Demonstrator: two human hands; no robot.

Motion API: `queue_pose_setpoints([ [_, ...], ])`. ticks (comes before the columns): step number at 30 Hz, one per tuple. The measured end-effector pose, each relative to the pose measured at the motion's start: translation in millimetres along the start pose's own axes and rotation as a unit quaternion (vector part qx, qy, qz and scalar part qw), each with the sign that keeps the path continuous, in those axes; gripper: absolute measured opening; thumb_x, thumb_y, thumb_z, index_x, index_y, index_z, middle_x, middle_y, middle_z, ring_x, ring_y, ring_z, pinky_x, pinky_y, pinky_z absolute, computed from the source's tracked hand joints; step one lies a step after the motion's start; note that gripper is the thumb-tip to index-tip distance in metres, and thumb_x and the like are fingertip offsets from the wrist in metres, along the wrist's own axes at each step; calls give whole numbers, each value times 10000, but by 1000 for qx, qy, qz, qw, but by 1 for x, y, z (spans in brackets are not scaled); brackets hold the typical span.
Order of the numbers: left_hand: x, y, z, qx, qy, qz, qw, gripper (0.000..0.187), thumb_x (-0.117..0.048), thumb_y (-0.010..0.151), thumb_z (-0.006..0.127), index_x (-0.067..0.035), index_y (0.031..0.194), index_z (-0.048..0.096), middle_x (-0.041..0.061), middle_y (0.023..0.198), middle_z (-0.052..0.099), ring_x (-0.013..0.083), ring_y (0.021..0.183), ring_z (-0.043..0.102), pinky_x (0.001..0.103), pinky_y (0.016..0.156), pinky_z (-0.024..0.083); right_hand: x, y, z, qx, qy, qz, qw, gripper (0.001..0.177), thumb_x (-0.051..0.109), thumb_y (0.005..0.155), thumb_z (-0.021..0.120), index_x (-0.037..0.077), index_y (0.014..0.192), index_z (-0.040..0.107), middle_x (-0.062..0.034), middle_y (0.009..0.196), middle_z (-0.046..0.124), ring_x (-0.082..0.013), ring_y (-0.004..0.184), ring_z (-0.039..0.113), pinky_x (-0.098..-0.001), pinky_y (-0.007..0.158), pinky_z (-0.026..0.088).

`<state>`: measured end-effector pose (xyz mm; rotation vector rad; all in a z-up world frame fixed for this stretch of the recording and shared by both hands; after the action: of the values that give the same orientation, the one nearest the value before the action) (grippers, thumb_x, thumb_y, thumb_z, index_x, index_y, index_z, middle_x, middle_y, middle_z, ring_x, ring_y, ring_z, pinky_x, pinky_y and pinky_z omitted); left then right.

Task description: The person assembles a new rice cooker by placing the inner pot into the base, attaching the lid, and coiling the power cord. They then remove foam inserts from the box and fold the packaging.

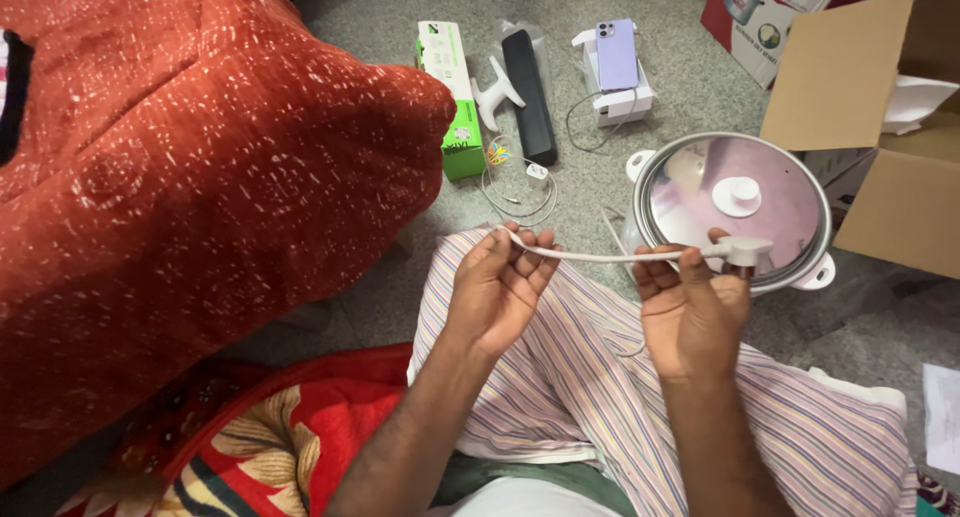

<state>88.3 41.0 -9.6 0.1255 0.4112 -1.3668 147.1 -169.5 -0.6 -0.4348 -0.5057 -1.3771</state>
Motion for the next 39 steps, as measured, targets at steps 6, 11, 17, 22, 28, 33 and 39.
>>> queue_pose_setpoints([
  [6,14,12,-12,-11,-30,-16,999,109,-98,1056,619,-26,1104,553,139,1038,694,259,1040,700,474,1047,565,39,-1,-14,17,-21,-95,995,450,-26,1062,687,124,1389,417,-136,1072,683,-311,915,725,-496,844,619],
  [11,13,13,-1,8,91,47,995,352,-12,961,632,-111,1217,412,118,973,660,265,907,722,486,897,603,85,-24,-36,-11,-140,-244,960,498,-83,1085,667,137,1419,370,-124,1149,630,-281,914,700,-465,766,626],
  [17,24,0,18,91,342,260,899,346,41,1046,554,-58,1272,310,160,1060,647,245,958,714,448,935,644,62,-24,-73,-82,-230,-268,932,585,-119,1084,659,144,1456,291,-183,1364,563,-220,951,692,-371,689,610],
  [22,35,-4,4,96,384,242,886,298,31,1063,525,-26,1264,313,182,1086,669,260,983,738,400,923,646,54,-17,-77,-81,-268,-268,922,566,-130,1079,652,129,1439,299,-194,1354,568,-239,911,696,-370,680,606],
  [28,33,6,-20,-18,317,141,938,365,-6,1008,570,-91,1263,322,173,1043,673,315,904,759,376,719,643,39,-7,-90,-153,-128,-122,972,657,-24,1027,662,192,1522,287,-169,1046,664,-279,823,707,-374,703,575],
  [33,29,8,-14,-32,220,129,966,401,-14,1005,579,-138,1284,318,168,1084,633,342,926,749,407,738,656,25,-6,-89,-135,-76,-84,984,617,-17,967,684,213,1437,356,-105,1078,675,-251,902,709,-409,798,570],
  [39,9,5,0,-24,194,191,962,416,-7,1007,579,-132,1302,313,181,1100,613,339,934,741,435,771,665,-17,-20,-98,-155,21,18,988,265,208,1079,625,122,1274,468,-102,1064,682,-251,957,672,-429,844,548],
])
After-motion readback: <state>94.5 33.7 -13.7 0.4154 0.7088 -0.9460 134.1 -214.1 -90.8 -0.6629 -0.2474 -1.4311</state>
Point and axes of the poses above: each hand's wrist, its own y-axis towards the middle knuckle, its own z-axis out of the palm, x = y × z, the point moved 8 cm from there along y, towards the middle knuckle
